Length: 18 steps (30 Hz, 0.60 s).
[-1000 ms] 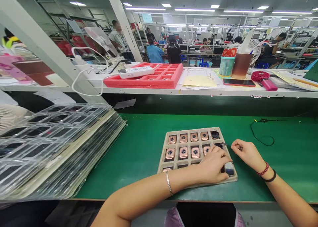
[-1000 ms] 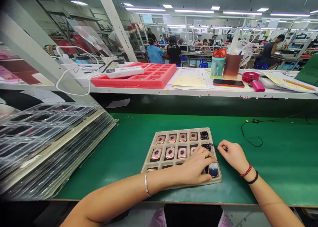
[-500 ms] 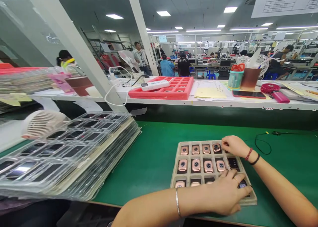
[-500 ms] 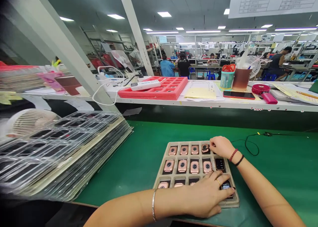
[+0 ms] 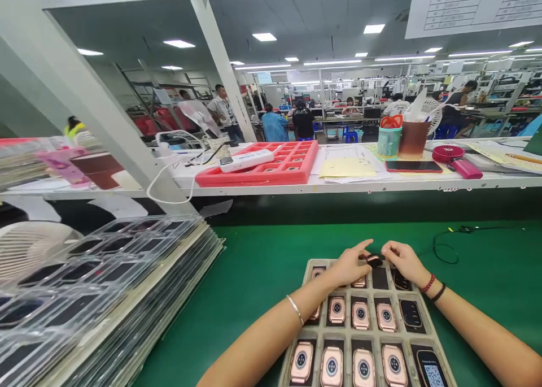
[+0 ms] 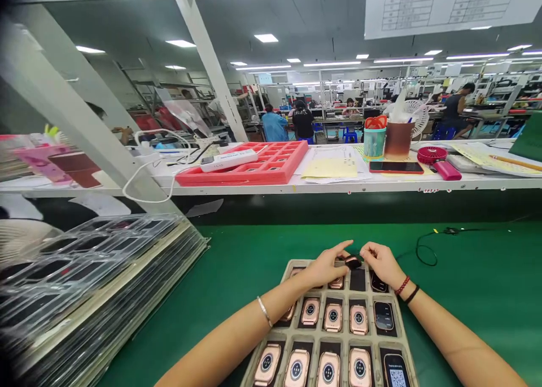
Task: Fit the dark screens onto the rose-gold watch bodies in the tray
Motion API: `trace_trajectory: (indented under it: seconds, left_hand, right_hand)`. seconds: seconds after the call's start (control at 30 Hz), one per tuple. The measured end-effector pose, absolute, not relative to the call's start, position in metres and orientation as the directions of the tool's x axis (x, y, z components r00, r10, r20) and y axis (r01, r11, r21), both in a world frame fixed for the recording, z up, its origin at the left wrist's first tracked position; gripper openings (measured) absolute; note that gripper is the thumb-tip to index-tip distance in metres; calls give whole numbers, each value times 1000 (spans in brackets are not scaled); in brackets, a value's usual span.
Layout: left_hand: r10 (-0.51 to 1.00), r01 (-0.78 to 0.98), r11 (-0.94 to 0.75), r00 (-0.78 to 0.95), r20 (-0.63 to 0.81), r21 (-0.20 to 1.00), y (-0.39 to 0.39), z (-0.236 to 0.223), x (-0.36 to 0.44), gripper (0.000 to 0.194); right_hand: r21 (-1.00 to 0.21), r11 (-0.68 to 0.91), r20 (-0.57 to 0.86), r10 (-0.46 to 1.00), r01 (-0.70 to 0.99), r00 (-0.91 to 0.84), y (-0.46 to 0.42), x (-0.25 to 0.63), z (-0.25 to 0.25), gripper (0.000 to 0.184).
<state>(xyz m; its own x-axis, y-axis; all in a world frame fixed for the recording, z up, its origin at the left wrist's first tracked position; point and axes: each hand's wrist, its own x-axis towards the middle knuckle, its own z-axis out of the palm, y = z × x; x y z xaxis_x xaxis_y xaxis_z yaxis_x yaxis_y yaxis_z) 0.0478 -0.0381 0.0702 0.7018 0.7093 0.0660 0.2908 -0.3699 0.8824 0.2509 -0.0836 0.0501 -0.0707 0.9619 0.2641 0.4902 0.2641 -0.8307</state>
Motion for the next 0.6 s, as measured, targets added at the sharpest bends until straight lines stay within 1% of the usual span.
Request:
trace_trajectory:
  seconds: [0.1, 0.23, 0.33, 0.43, 0.5, 0.53, 0.6]
  left_hand:
    - [757, 213, -273, 650, 73, 938, -40, 63, 53, 64]
    - [785, 111, -116, 619, 23, 987, -46, 68, 52, 55]
    - [798, 95, -82, 603, 8, 992, -48, 71, 48, 52]
    - [790, 153, -150, 612, 25, 977, -52, 71, 48, 42]
    - [774, 238, -270, 631, 63, 933, -57, 72, 51, 36]
    - [762, 294, -361, 640, 99, 885, -59, 72, 52, 34]
    - [728, 405, -552, 661, 184, 729, -62, 72, 55, 32]
  right_hand:
    - [-841, 267, 284, 958, 471, -38, -78, 252, 49, 35]
    - [-819, 303, 316, 947, 488, -58, -76, 253, 50, 32]
    - [-782, 337, 342, 935, 524, -91, -79, 250, 52, 30]
    - [-750, 339, 356, 931, 568, -86, -80, 249, 54, 25]
    - [-723, 322, 370, 928, 611, -51, -81, 252, 58, 21]
    - [-712, 308, 379, 925, 631, -24, -81, 254, 61, 19]
    - [-700, 282, 397, 917, 656, 30, -87, 259, 70, 18]
